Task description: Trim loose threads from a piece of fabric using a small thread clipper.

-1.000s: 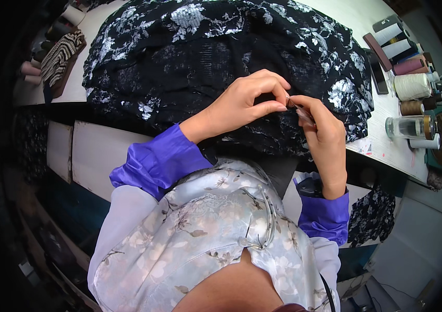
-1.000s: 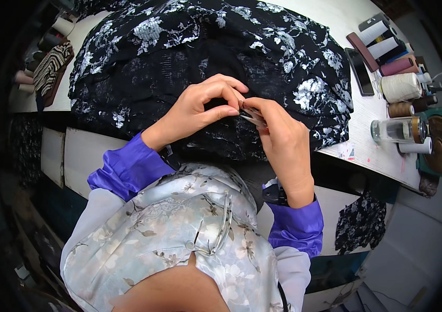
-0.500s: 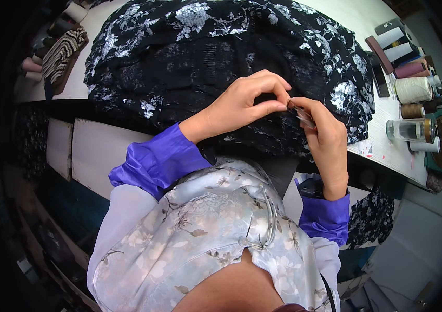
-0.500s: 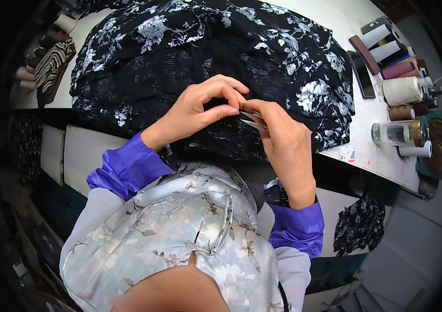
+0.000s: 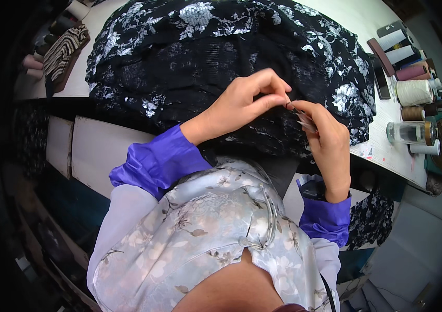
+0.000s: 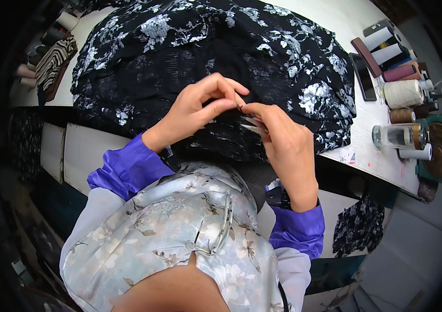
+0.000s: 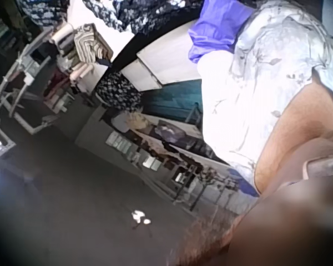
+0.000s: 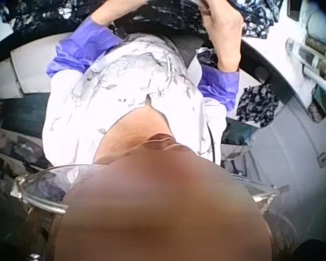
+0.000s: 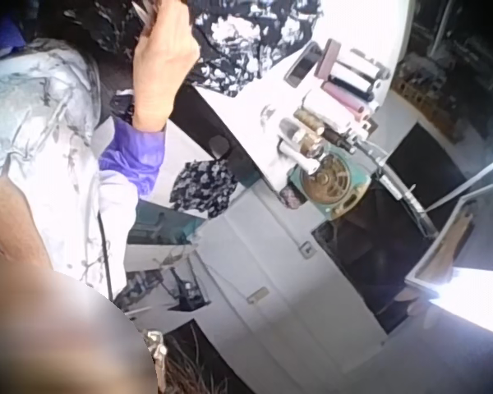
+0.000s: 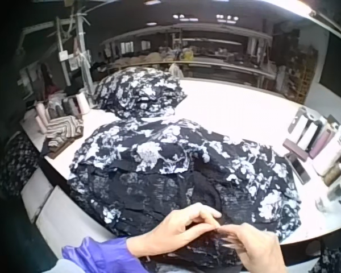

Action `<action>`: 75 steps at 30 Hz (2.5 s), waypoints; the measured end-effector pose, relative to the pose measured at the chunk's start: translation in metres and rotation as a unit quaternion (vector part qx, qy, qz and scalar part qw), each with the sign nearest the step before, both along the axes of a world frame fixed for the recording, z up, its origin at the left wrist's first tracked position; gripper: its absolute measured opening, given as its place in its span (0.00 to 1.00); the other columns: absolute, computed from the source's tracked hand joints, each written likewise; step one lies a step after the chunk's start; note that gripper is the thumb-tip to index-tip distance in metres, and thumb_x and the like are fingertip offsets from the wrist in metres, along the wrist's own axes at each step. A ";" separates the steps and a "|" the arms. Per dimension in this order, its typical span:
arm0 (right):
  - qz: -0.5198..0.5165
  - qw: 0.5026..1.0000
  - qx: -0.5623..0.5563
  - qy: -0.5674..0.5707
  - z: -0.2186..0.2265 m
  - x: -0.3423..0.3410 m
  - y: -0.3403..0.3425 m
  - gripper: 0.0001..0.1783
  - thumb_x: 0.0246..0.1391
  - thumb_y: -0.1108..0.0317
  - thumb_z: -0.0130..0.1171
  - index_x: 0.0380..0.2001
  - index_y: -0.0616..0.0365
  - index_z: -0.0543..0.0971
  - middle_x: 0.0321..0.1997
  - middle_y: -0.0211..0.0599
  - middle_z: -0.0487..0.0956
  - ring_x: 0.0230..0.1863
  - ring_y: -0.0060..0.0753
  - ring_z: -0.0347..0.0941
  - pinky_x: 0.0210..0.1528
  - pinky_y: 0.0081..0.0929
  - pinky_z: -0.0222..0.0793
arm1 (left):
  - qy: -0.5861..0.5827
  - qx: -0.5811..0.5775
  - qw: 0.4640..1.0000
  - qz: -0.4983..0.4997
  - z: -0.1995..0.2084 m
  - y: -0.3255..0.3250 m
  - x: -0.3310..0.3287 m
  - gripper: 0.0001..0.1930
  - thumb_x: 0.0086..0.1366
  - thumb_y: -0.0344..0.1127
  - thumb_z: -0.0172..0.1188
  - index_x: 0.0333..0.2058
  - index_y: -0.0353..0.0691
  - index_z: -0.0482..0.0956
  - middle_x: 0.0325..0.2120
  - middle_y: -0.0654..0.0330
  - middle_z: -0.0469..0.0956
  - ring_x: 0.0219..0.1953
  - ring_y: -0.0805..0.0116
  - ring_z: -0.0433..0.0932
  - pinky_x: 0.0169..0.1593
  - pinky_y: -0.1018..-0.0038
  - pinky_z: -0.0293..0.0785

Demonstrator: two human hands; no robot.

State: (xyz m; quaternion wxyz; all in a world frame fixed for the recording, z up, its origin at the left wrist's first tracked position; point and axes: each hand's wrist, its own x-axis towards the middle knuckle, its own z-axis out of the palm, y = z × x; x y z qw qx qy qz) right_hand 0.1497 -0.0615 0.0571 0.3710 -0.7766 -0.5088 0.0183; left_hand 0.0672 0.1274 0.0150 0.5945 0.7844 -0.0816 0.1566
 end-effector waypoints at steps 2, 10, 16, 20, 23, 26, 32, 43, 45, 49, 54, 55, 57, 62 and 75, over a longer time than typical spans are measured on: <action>-0.003 1.000 -0.004 0.020 0.005 0.001 -0.005 0.20 0.43 0.86 0.58 0.41 0.58 0.78 0.32 0.40 0.79 0.32 0.40 0.79 0.32 0.29 0.73 | 0.061 -0.182 0.981 0.015 0.003 0.002 0.001 0.03 0.67 0.27 0.54 0.35 0.33 0.72 0.42 0.52 0.76 0.40 0.71 0.79 0.47 0.75 0.74; -0.050 0.980 0.014 0.192 0.003 0.000 -0.004 0.16 0.55 0.83 0.52 0.46 0.60 0.78 0.25 0.33 0.74 0.25 0.20 0.70 0.30 0.19 0.66 | 0.061 -0.082 0.995 0.014 0.001 0.001 0.000 0.02 0.66 0.26 0.54 0.35 0.33 0.72 0.39 0.55 0.76 0.41 0.72 0.78 0.48 0.76 0.74; -0.023 0.943 0.042 0.330 -0.001 0.007 0.011 0.16 0.61 0.76 0.49 0.50 0.57 0.77 0.23 0.24 0.70 0.25 0.12 0.61 0.26 0.14 0.55 | 0.056 -0.159 0.984 0.049 0.006 -0.004 0.001 0.02 0.66 0.26 0.56 0.35 0.35 0.73 0.38 0.57 0.77 0.40 0.74 0.77 0.46 0.77 0.73; -0.020 0.935 0.038 0.353 0.006 0.009 0.011 0.15 0.61 0.76 0.49 0.49 0.59 0.77 0.23 0.23 0.70 0.26 0.12 0.62 0.27 0.13 0.56 | 0.062 -0.187 0.979 0.052 0.014 -0.007 0.004 0.03 0.66 0.27 0.56 0.35 0.36 0.72 0.32 0.61 0.76 0.35 0.77 0.75 0.41 0.79 0.72; -0.019 0.940 0.072 0.334 0.007 0.009 0.010 0.14 0.61 0.77 0.49 0.48 0.60 0.77 0.24 0.24 0.70 0.26 0.12 0.63 0.28 0.13 0.56 | 0.090 -0.181 0.979 0.030 0.025 -0.002 0.004 0.03 0.66 0.29 0.57 0.35 0.36 0.72 0.28 0.65 0.73 0.31 0.80 0.72 0.36 0.82 0.69; -0.030 0.950 0.067 0.303 0.012 0.011 0.008 0.13 0.61 0.78 0.50 0.47 0.61 0.77 0.24 0.24 0.71 0.27 0.12 0.64 0.29 0.12 0.57 | 0.136 -0.120 0.983 0.019 0.033 0.003 0.004 0.04 0.66 0.30 0.57 0.37 0.37 0.74 0.24 0.69 0.70 0.26 0.84 0.66 0.30 0.85 0.63; -0.034 0.955 0.063 0.289 0.012 0.009 0.008 0.12 0.60 0.78 0.50 0.46 0.61 0.78 0.23 0.24 0.71 0.26 0.12 0.63 0.28 0.12 0.57 | 0.138 -0.016 0.990 0.011 0.036 0.009 0.007 0.05 0.65 0.31 0.59 0.33 0.35 0.78 0.28 0.69 0.72 0.27 0.85 0.67 0.30 0.85 0.63; -0.039 0.984 0.064 0.162 0.008 0.008 0.009 0.14 0.56 0.81 0.52 0.45 0.58 0.78 0.24 0.32 0.75 0.24 0.19 0.69 0.28 0.19 0.66 | -0.023 -0.208 0.978 0.025 0.011 -0.011 0.011 0.04 0.69 0.30 0.52 0.36 0.36 0.71 0.42 0.52 0.78 0.43 0.72 0.77 0.45 0.75 0.76; -0.047 0.988 0.056 0.135 0.009 0.008 0.008 0.16 0.55 0.82 0.53 0.45 0.58 0.78 0.24 0.34 0.75 0.24 0.22 0.71 0.28 0.20 0.67 | -0.001 -0.254 0.967 0.017 0.011 -0.015 0.012 0.04 0.70 0.30 0.50 0.38 0.36 0.69 0.40 0.52 0.78 0.41 0.71 0.79 0.44 0.74 0.77; -0.053 0.992 0.018 0.113 0.013 0.009 0.004 0.18 0.51 0.84 0.53 0.45 0.56 0.78 0.24 0.38 0.75 0.24 0.26 0.72 0.28 0.22 0.68 | -0.006 -0.220 0.975 0.036 0.012 -0.015 0.014 0.05 0.71 0.31 0.50 0.39 0.36 0.68 0.37 0.54 0.79 0.37 0.72 0.79 0.44 0.75 0.76; -0.022 0.991 0.020 0.131 0.015 0.012 -0.001 0.17 0.52 0.83 0.53 0.45 0.57 0.79 0.24 0.36 0.75 0.23 0.24 0.71 0.28 0.21 0.67 | 0.008 -0.194 0.979 0.053 0.009 -0.006 0.017 0.04 0.70 0.30 0.51 0.38 0.35 0.69 0.33 0.55 0.80 0.35 0.73 0.79 0.43 0.78 0.75; -0.021 0.988 0.015 0.152 0.016 0.014 -0.004 0.17 0.53 0.83 0.53 0.45 0.57 0.79 0.24 0.35 0.75 0.23 0.23 0.71 0.28 0.21 0.67 | 0.008 -0.194 0.979 0.055 0.010 -0.005 0.016 0.04 0.70 0.30 0.51 0.38 0.35 0.69 0.33 0.55 0.80 0.35 0.73 0.79 0.43 0.78 0.75; -0.021 0.985 0.010 0.172 0.015 0.014 -0.005 0.16 0.54 0.82 0.53 0.45 0.57 0.79 0.24 0.35 0.75 0.23 0.21 0.70 0.28 0.20 0.67 | 0.025 -0.179 0.981 0.067 0.014 -0.007 0.012 0.04 0.69 0.29 0.52 0.36 0.33 0.71 0.33 0.56 0.80 0.36 0.74 0.79 0.44 0.78 0.75; -0.031 0.993 0.028 0.106 0.003 0.008 0.006 0.19 0.49 0.85 0.53 0.45 0.57 0.77 0.27 0.36 0.78 0.26 0.24 0.75 0.30 0.22 0.70 | 0.002 -0.105 0.992 0.065 0.015 -0.019 0.006 0.04 0.66 0.28 0.56 0.34 0.33 0.73 0.30 0.57 0.81 0.35 0.73 0.81 0.40 0.79 0.75; -0.032 0.991 0.011 0.129 0.007 0.006 0.000 0.19 0.48 0.86 0.54 0.44 0.58 0.78 0.29 0.38 0.77 0.26 0.26 0.74 0.32 0.21 0.70 | 0.025 -0.072 0.996 0.046 0.010 -0.011 0.001 0.04 0.68 0.28 0.54 0.35 0.32 0.73 0.34 0.54 0.81 0.38 0.70 0.81 0.48 0.76 0.76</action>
